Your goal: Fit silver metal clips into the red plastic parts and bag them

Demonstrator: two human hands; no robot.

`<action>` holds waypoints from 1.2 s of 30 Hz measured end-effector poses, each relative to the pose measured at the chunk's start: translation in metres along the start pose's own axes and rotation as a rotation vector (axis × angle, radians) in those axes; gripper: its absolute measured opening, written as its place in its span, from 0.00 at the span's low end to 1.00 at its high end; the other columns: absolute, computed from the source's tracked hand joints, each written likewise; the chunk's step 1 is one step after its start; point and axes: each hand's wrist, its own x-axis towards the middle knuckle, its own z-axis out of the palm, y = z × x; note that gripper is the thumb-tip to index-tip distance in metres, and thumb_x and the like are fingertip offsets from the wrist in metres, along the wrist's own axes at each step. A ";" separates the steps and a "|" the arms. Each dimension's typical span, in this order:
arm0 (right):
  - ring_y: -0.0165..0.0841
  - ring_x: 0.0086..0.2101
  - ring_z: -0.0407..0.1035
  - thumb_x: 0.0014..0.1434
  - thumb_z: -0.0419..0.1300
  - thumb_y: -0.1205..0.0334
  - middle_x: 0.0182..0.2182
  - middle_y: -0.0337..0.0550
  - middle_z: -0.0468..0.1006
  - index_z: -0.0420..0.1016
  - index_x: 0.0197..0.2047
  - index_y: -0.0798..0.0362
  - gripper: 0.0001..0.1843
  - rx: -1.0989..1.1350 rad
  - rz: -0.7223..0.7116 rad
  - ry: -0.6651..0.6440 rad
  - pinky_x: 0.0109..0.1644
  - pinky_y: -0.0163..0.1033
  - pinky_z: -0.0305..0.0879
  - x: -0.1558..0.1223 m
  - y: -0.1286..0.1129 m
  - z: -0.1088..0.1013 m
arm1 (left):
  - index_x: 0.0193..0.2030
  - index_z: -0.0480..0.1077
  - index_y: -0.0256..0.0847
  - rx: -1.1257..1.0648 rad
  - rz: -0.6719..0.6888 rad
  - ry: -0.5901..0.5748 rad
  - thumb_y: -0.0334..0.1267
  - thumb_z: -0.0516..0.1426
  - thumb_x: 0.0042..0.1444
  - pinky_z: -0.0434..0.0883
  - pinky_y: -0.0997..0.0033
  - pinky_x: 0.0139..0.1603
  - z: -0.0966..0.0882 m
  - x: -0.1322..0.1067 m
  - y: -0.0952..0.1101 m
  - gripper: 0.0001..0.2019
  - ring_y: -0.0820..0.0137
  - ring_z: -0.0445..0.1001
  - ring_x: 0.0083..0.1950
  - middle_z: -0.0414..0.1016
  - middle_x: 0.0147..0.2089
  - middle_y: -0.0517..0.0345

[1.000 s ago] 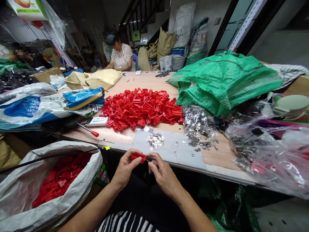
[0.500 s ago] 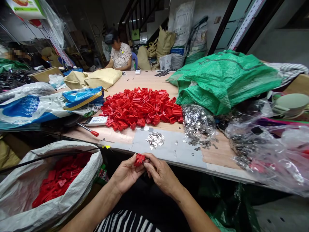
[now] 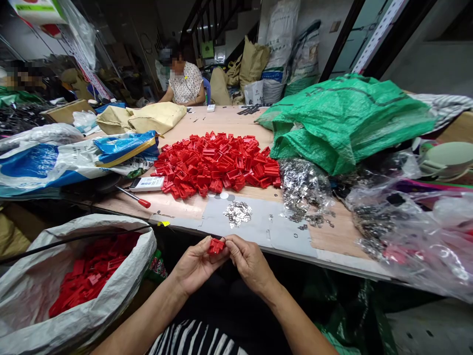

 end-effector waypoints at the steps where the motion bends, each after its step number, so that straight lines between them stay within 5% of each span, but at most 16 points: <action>1: 0.29 0.21 0.56 0.67 0.45 0.47 0.18 0.33 0.60 0.74 0.43 0.50 0.21 0.002 0.000 -0.002 0.26 0.33 0.56 0.000 0.000 0.000 | 0.34 0.72 0.33 0.003 -0.005 -0.001 0.33 0.61 0.55 0.67 0.62 0.61 0.000 0.000 0.001 0.05 0.66 0.79 0.44 0.80 0.40 0.51; 7: 0.29 0.23 0.61 0.67 0.46 0.48 0.19 0.34 0.64 0.75 0.46 0.51 0.21 -0.042 0.007 0.025 0.30 0.34 0.59 0.001 -0.001 -0.007 | 0.28 0.66 0.38 0.167 0.053 0.027 0.33 0.61 0.55 0.68 0.62 0.58 0.000 -0.016 0.017 0.08 0.65 0.80 0.43 0.80 0.37 0.54; 13: 0.31 0.25 0.63 0.65 0.49 0.47 0.21 0.35 0.65 0.74 0.49 0.53 0.22 -0.110 0.088 0.260 0.32 0.35 0.60 0.002 0.016 -0.036 | 0.28 0.68 0.39 0.452 0.257 0.224 0.39 0.65 0.49 0.71 0.64 0.52 -0.004 -0.066 0.076 0.10 0.62 0.79 0.46 0.80 0.40 0.53; 19: 0.31 0.24 0.61 0.63 0.50 0.44 0.22 0.36 0.64 0.74 0.48 0.53 0.24 -0.054 0.114 0.387 0.29 0.35 0.58 0.004 0.037 -0.057 | 0.35 0.72 0.41 0.817 0.791 0.700 0.43 0.67 0.44 0.70 0.58 0.58 -0.019 -0.128 0.149 0.14 0.61 0.77 0.48 0.80 0.41 0.59; 23: 0.30 0.25 0.60 0.61 0.52 0.42 0.22 0.35 0.63 0.74 0.47 0.53 0.24 0.013 0.130 0.417 0.27 0.34 0.57 0.009 0.044 -0.057 | 0.39 0.72 0.42 1.122 1.234 1.022 0.41 0.66 0.47 0.62 0.56 0.66 -0.021 -0.137 0.160 0.14 0.59 0.71 0.57 0.77 0.49 0.61; 26: 0.30 0.24 0.60 0.60 0.53 0.41 0.22 0.36 0.63 0.75 0.47 0.53 0.25 0.037 0.141 0.413 0.26 0.34 0.55 0.012 0.046 -0.054 | 0.40 0.72 0.40 1.212 1.273 0.951 0.41 0.66 0.47 0.67 0.54 0.63 -0.013 -0.128 0.146 0.14 0.58 0.74 0.54 0.78 0.48 0.57; 30: 0.30 0.24 0.59 0.59 0.54 0.41 0.22 0.36 0.64 0.75 0.47 0.54 0.26 0.082 0.141 0.406 0.24 0.34 0.54 0.013 0.050 -0.052 | 0.39 0.74 0.40 1.266 1.247 0.788 0.38 0.64 0.51 0.77 0.64 0.50 0.013 -0.109 0.118 0.09 0.63 0.79 0.44 0.80 0.42 0.56; 34: 0.27 0.21 0.55 0.60 0.54 0.41 0.22 0.35 0.63 0.74 0.48 0.54 0.26 0.142 0.153 0.404 0.22 0.33 0.51 0.013 0.054 -0.054 | 0.35 0.73 0.41 1.140 1.389 0.526 0.34 0.62 0.52 0.77 0.60 0.49 0.050 -0.094 0.101 0.04 0.62 0.80 0.43 0.80 0.38 0.59; 36: 0.27 0.20 0.54 0.60 0.53 0.42 0.21 0.34 0.63 0.74 0.48 0.54 0.26 0.159 0.155 0.405 0.21 0.33 0.51 0.013 0.055 -0.055 | 0.38 0.72 0.43 1.119 1.478 0.505 0.35 0.60 0.53 0.77 0.56 0.51 0.064 -0.092 0.102 0.05 0.62 0.79 0.44 0.80 0.41 0.60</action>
